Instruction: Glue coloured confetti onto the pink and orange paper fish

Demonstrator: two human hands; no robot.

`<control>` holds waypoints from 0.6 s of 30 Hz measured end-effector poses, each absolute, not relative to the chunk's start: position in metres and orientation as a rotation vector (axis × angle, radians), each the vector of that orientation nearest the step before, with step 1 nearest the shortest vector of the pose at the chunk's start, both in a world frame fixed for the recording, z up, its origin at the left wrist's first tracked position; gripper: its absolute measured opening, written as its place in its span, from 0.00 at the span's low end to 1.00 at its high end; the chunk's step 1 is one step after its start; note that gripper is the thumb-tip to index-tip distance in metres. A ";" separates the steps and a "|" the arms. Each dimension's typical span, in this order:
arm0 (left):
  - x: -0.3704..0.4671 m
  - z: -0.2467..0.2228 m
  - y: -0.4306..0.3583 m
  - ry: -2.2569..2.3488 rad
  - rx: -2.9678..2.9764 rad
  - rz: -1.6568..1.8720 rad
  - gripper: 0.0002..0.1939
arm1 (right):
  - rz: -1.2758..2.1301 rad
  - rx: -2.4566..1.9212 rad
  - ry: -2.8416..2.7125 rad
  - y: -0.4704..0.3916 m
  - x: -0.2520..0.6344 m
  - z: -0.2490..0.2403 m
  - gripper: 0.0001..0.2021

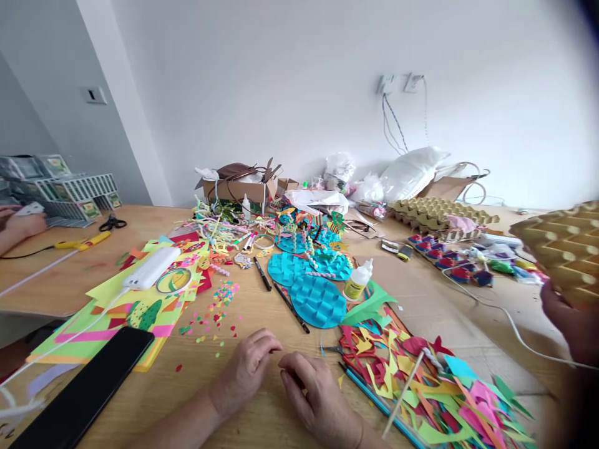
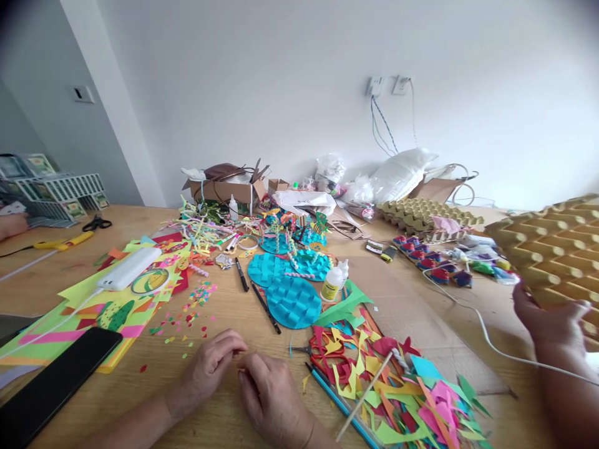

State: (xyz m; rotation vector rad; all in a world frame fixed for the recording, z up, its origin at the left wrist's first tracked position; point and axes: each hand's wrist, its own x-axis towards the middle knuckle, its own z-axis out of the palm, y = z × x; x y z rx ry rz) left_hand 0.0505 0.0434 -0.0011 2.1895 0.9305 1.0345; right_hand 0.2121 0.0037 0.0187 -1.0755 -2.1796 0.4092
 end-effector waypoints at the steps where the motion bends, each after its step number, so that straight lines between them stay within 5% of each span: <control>1: 0.051 -0.001 0.044 0.942 2.189 1.032 0.14 | 0.415 -1.089 -2.178 0.004 0.212 0.018 0.06; 18: 0.053 -0.008 0.047 0.948 2.163 1.085 0.17 | 0.474 -1.142 -2.189 0.011 0.209 0.005 0.06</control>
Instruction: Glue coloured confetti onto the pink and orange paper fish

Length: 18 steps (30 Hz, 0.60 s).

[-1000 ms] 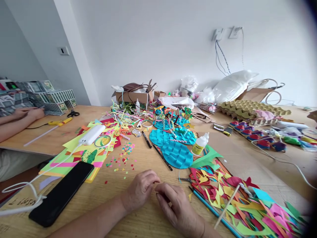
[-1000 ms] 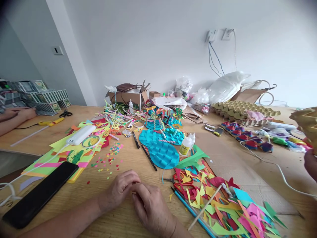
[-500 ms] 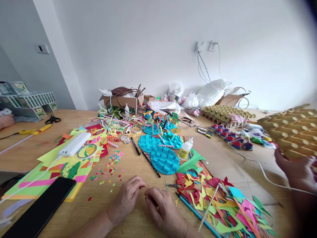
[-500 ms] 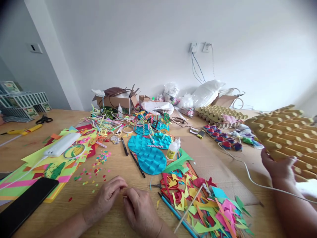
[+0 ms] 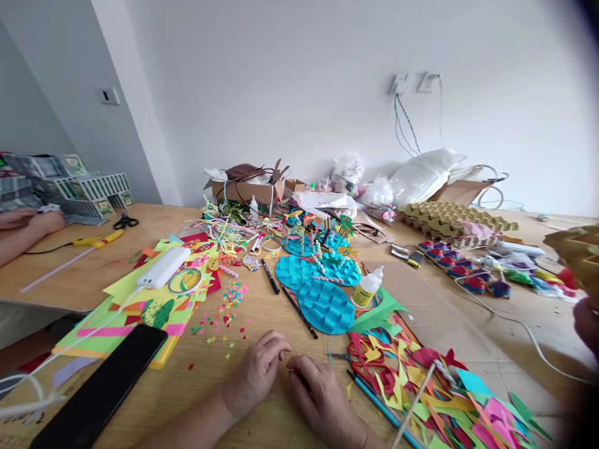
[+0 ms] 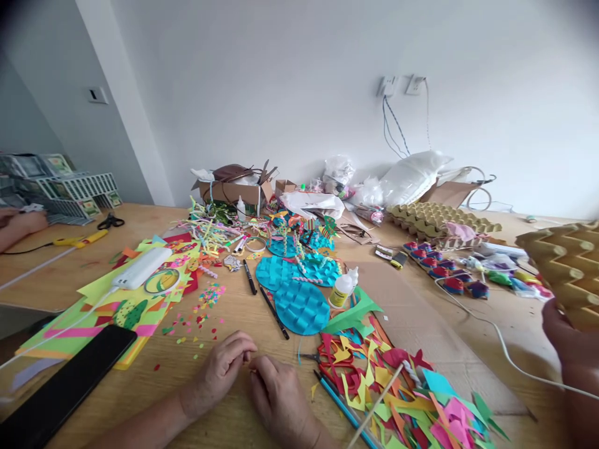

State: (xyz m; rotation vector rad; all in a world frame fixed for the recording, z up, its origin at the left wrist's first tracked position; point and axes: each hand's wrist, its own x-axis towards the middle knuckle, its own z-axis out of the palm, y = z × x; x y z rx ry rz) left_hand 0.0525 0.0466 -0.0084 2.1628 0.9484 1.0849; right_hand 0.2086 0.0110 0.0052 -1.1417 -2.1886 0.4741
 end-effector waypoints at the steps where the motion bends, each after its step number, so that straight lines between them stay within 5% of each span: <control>1: 0.052 -0.009 0.046 0.956 2.161 1.088 0.18 | 0.476 -1.139 -2.187 0.011 0.209 0.004 0.06; 11: 0.052 -0.009 0.046 1.007 2.193 1.115 0.20 | 0.566 -1.160 -2.161 0.013 0.210 -0.001 0.06; 18: 0.030 0.042 0.055 1.068 2.315 1.093 0.18 | 0.651 -1.225 -2.155 0.015 0.212 0.001 0.07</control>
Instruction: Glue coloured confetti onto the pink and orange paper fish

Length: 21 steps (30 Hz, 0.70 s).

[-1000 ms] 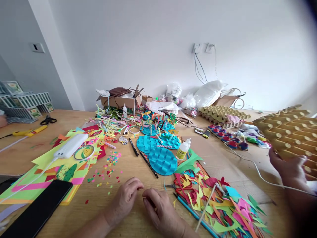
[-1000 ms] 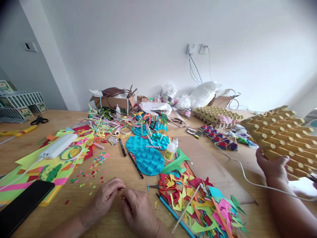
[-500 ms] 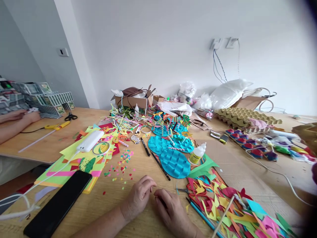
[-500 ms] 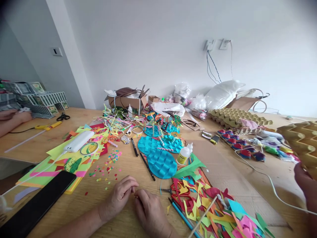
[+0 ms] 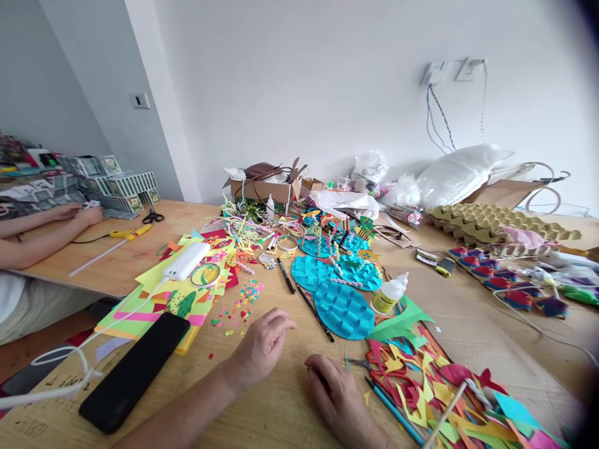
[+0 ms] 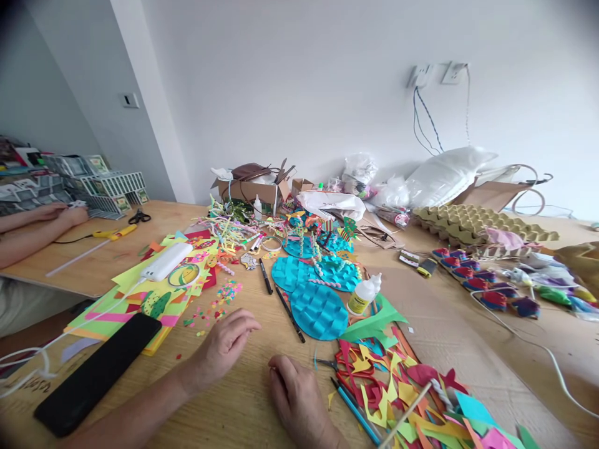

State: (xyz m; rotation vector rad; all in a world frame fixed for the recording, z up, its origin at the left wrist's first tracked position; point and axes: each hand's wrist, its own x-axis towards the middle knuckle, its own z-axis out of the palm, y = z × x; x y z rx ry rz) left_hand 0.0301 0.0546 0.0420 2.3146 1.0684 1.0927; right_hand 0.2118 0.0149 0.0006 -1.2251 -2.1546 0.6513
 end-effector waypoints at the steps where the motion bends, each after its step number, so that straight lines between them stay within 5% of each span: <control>1: 0.025 0.048 0.055 1.094 2.339 1.094 0.17 | 0.662 -1.229 -2.154 0.015 0.212 0.001 0.07; 13: -0.023 0.038 0.038 1.449 2.335 0.911 0.11 | 0.702 -1.221 -2.172 0.016 0.212 0.003 0.07; 21: -0.090 0.052 0.047 2.004 1.866 1.192 0.15 | 0.743 -1.236 -2.204 0.015 0.212 0.005 0.07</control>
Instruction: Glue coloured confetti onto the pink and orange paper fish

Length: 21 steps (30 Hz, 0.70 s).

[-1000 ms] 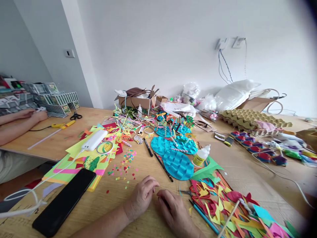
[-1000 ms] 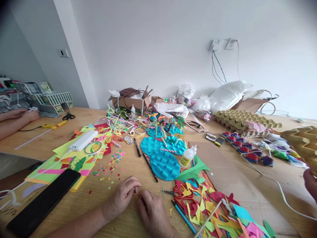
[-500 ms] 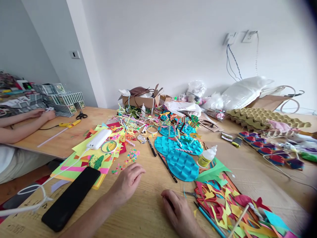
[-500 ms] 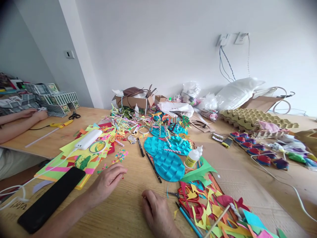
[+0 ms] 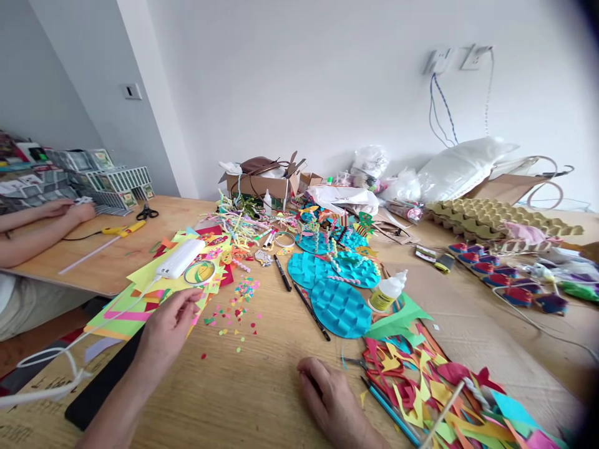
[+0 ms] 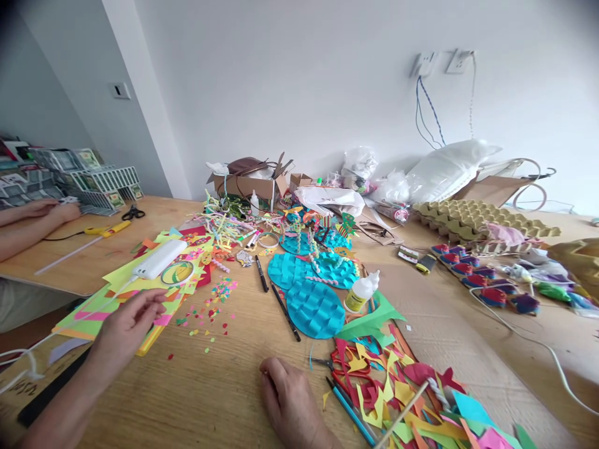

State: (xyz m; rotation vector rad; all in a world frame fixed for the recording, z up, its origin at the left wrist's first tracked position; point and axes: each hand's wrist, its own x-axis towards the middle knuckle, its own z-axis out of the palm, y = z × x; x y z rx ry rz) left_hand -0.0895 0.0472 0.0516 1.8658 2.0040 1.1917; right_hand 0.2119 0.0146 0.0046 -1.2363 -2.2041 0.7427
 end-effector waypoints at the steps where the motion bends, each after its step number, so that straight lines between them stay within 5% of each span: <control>1: -0.095 0.054 0.049 2.045 1.866 1.196 0.15 | 0.750 -1.242 -2.209 0.015 0.212 0.005 0.08; 10: -0.116 0.070 0.096 2.229 2.136 0.419 0.19 | 0.791 -1.259 -2.221 0.016 0.210 0.005 0.09; 21: -0.126 0.056 0.147 2.211 1.967 0.151 0.06 | 0.801 -1.264 -2.289 0.017 0.211 0.006 0.10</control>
